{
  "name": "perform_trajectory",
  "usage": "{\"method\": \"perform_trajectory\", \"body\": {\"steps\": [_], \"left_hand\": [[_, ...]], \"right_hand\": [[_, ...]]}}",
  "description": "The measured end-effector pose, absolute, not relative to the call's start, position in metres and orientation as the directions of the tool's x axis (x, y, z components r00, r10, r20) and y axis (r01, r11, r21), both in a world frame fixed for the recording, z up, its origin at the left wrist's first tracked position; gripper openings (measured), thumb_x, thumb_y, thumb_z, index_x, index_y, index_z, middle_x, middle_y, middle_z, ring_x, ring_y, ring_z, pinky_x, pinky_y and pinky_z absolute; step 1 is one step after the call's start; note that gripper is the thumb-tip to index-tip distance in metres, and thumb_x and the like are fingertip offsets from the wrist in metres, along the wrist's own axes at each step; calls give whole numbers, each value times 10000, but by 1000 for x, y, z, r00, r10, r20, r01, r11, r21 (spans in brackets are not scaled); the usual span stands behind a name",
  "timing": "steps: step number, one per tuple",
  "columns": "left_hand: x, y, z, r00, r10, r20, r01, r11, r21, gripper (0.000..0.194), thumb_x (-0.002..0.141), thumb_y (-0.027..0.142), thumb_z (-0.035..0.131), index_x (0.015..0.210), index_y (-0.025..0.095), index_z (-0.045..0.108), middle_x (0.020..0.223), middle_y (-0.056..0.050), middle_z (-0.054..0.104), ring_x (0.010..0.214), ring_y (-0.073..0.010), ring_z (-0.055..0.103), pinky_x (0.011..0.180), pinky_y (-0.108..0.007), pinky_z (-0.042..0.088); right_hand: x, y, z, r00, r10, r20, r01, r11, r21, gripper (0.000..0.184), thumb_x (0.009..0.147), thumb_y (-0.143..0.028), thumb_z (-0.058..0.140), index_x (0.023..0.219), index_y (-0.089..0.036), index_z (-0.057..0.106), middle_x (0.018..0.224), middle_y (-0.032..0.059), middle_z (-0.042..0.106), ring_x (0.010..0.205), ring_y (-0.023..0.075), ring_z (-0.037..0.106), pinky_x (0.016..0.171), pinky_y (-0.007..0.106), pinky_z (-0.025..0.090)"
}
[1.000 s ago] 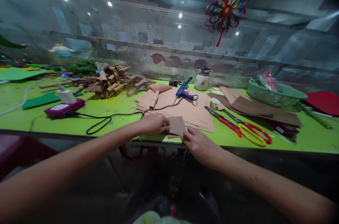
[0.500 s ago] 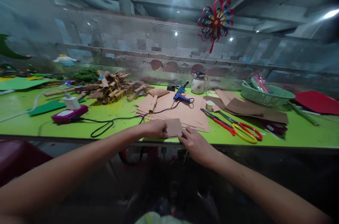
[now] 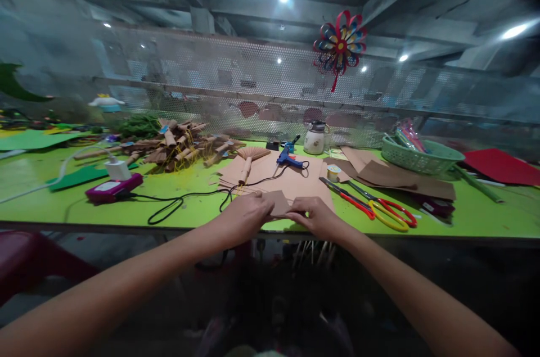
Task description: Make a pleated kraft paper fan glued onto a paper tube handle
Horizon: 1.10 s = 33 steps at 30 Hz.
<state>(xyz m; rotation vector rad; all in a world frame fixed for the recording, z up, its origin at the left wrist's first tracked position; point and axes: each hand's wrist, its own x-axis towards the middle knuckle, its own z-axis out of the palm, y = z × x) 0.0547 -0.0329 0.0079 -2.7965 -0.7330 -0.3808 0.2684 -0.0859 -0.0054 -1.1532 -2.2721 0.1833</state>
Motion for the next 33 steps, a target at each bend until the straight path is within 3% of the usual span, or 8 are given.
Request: {"method": "perform_trajectory", "body": {"steps": [3,10,15,18,21,25,29,33], "left_hand": [[49,-44,15,838,448,310,497,-862,-97,187,884,226,437,799,162,591,710,-59,567,646,-171,516,557,-257,341],[38,-63,29,844,464,268,425,-884,192,134,845,190,484,772,183,596,748,-29,591,690,-147,524,609,-233,360],[37,-73,39,855,437,281,388,-896,214,148,862,222,441,782,186,559,723,-19,585,655,-142,500,592,-233,345],[34,-80,46,856,421,300,367,-904,221,132,856,208,441,812,185,563,750,-25,599,683,-146,503,604,-236,337],[28,-85,53,864,434,257,352,-884,309,169,881,262,428,836,183,570,738,-13,595,658,-131,493,589,-224,326],[22,-85,59,860,469,199,354,-831,429,231,884,338,437,791,169,564,651,18,546,578,-106,444,536,-211,297],[20,-82,55,827,517,221,366,-794,485,251,874,361,457,751,165,556,617,28,509,568,-103,433,535,-209,293],[21,-82,43,778,585,229,359,-714,601,271,861,382,482,724,161,558,608,30,491,568,-104,426,538,-210,297]], "right_hand": [[267,-93,2,-464,759,456,650,642,-406,205,873,-228,553,719,-130,648,642,23,610,575,103,534,566,196,381],[257,-120,25,-513,724,462,668,674,-314,195,879,-218,519,757,-130,644,648,33,606,578,110,502,555,201,353],[249,-129,43,-568,720,399,669,687,-286,145,872,-186,518,908,-154,655,775,43,674,681,127,561,626,207,377],[246,-133,51,-574,707,413,664,697,-272,154,868,-152,503,880,-143,656,731,37,664,636,112,538,598,197,358],[246,-136,59,-617,683,390,623,727,-288,146,856,-158,517,877,-128,658,678,21,633,572,87,478,560,188,332],[245,-135,70,-597,726,341,593,686,-422,187,844,-239,560,767,-101,660,572,-14,550,515,65,422,503,177,306],[247,-128,71,-476,834,280,547,530,-648,230,787,-288,630,656,-99,625,507,-43,478,466,50,383,440,169,277],[252,-125,62,-397,902,172,396,337,-854,274,767,-380,649,706,-115,622,509,-30,536,439,62,448,421,175,334]]}}
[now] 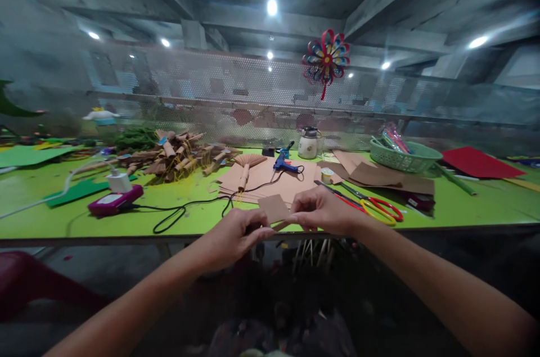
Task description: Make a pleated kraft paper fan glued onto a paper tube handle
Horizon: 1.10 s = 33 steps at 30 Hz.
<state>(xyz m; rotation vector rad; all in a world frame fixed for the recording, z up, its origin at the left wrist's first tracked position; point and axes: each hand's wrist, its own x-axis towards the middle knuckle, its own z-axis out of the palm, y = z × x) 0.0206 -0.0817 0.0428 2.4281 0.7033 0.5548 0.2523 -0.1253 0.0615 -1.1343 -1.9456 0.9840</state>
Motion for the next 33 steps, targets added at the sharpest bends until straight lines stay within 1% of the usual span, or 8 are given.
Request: {"method": "perform_trajectory", "body": {"steps": [4,9,14,17,19,23,29,33], "left_hand": [[21,-89,28,733,646,211,273,-564,779,277,854,389,495,727,153,563,636,23,503,604,-109,447,574,-210,329],[24,-101,8,659,734,165,172,-361,917,323,836,449,513,719,148,538,616,29,463,560,-94,399,518,-201,309],[32,-111,-8,609,789,86,103,-186,977,343,811,481,536,698,158,503,520,71,337,439,-60,280,407,-180,220],[36,-114,-14,576,813,86,56,-144,988,338,809,468,546,681,159,498,504,77,328,410,-48,261,383,-168,203],[39,-115,-18,565,820,86,30,-125,992,334,812,463,545,679,160,499,494,80,330,395,-44,261,370,-163,200],[47,-118,-27,544,834,93,-8,-106,994,327,810,465,545,686,167,494,477,87,338,365,-42,263,348,-160,211],[52,-131,-39,532,834,148,36,-197,980,307,838,445,516,708,168,499,447,58,440,388,-78,409,416,-188,308],[50,-134,-38,594,784,179,-17,-211,977,283,827,379,560,669,145,544,592,1,537,541,-99,466,538,-214,369]], "right_hand": [[251,-125,51,-313,944,110,182,173,-968,285,704,-392,707,689,-123,614,499,-14,581,416,80,495,412,196,396],[243,-124,36,-90,995,43,-37,40,-999,319,624,-385,768,604,-131,576,412,-45,531,335,39,399,335,159,278],[242,-124,17,-2,997,80,-158,79,-984,358,659,-459,732,621,-138,577,434,-37,541,351,45,418,350,163,292],[242,-126,9,48,994,102,-244,111,-963,416,737,-542,633,662,-135,596,477,-19,562,383,53,455,399,171,341],[239,-131,4,24,997,76,-288,80,-954,443,759,-570,594,707,-131,609,541,3,592,441,68,506,446,181,374],[227,-141,-4,-72,996,53,-277,31,-960,433,770,-550,598,794,-120,641,695,45,628,592,110,569,502,206,384],[221,-143,-10,69,992,105,-242,119,-963,290,669,-394,744,680,-121,645,576,-21,565,494,68,453,501,217,344],[224,-142,-11,51,995,89,-213,98,-972,284,642,-379,753,622,-131,617,517,-34,542,454,63,408,462,213,297]]}}
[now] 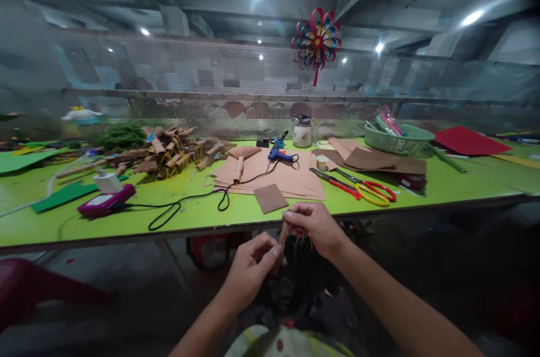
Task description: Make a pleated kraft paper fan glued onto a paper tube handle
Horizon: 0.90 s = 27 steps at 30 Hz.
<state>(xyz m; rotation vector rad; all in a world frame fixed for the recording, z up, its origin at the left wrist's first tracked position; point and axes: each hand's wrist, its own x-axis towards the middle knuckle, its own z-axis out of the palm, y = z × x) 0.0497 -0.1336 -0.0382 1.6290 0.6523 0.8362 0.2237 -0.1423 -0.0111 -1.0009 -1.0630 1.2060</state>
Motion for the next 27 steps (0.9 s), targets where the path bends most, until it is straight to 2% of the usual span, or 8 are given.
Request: {"method": "perform_trajectory", "body": {"steps": [3,7,11,17,19,21,23,27], "left_hand": [[50,-132,-36,629,767,124,-86,-89,992,246,797,343,606,664,137,578,639,9,493,596,-99,451,574,-215,371],[55,-129,-38,645,763,-34,-132,155,979,223,759,348,657,838,140,639,691,-5,539,609,-102,472,586,-221,385],[61,-129,-41,641,764,-76,-178,245,953,236,708,319,714,823,121,656,714,-19,559,614,-96,481,576,-211,388],[61,-133,-41,613,782,-112,-294,357,887,176,753,276,683,846,130,651,754,-19,594,659,-97,515,606,-205,410],[59,-132,-40,590,799,-115,-336,372,865,141,780,265,658,851,144,649,763,-9,605,677,-95,521,618,-197,416],[55,-130,-40,567,816,-113,-366,372,853,122,782,256,658,847,153,646,748,4,607,664,-86,525,599,-179,418],[48,-126,-41,526,843,-112,-390,356,849,130,752,242,690,834,152,647,726,8,612,633,-75,531,563,-157,422],[30,-113,-41,348,929,-124,-480,291,828,206,663,171,752,849,149,667,753,-5,648,636,-76,578,552,-138,469]], "right_hand": [[226,-142,-12,32,997,72,-196,77,-978,288,629,-367,754,583,-139,586,493,-38,534,423,55,383,434,209,262],[227,-141,-14,-6,999,38,-166,37,-985,275,616,-350,753,578,-138,581,467,-45,513,406,48,367,412,200,230],[225,-138,-20,2,1000,12,-142,12,-990,291,596,-361,762,570,-140,575,434,-59,471,398,46,347,404,198,209],[230,-137,-20,37,998,54,-58,56,-997,364,687,-495,671,669,-133,633,554,-13,559,462,70,428,462,211,314],[248,-134,-20,109,988,109,68,102,-992,386,718,-515,630,727,-130,651,595,6,578,494,91,472,481,221,353],[279,-131,-20,184,961,206,316,141,-938,395,766,-515,567,756,-129,654,648,34,604,554,125,529,508,238,398],[320,-129,-19,251,908,334,676,83,-733,403,829,-492,464,802,-141,660,702,51,634,627,160,573,568,262,444],[406,-134,-9,332,847,415,865,-98,-493,316,804,-366,483,725,-127,673,724,103,634,704,210,566,684,312,428]]}}
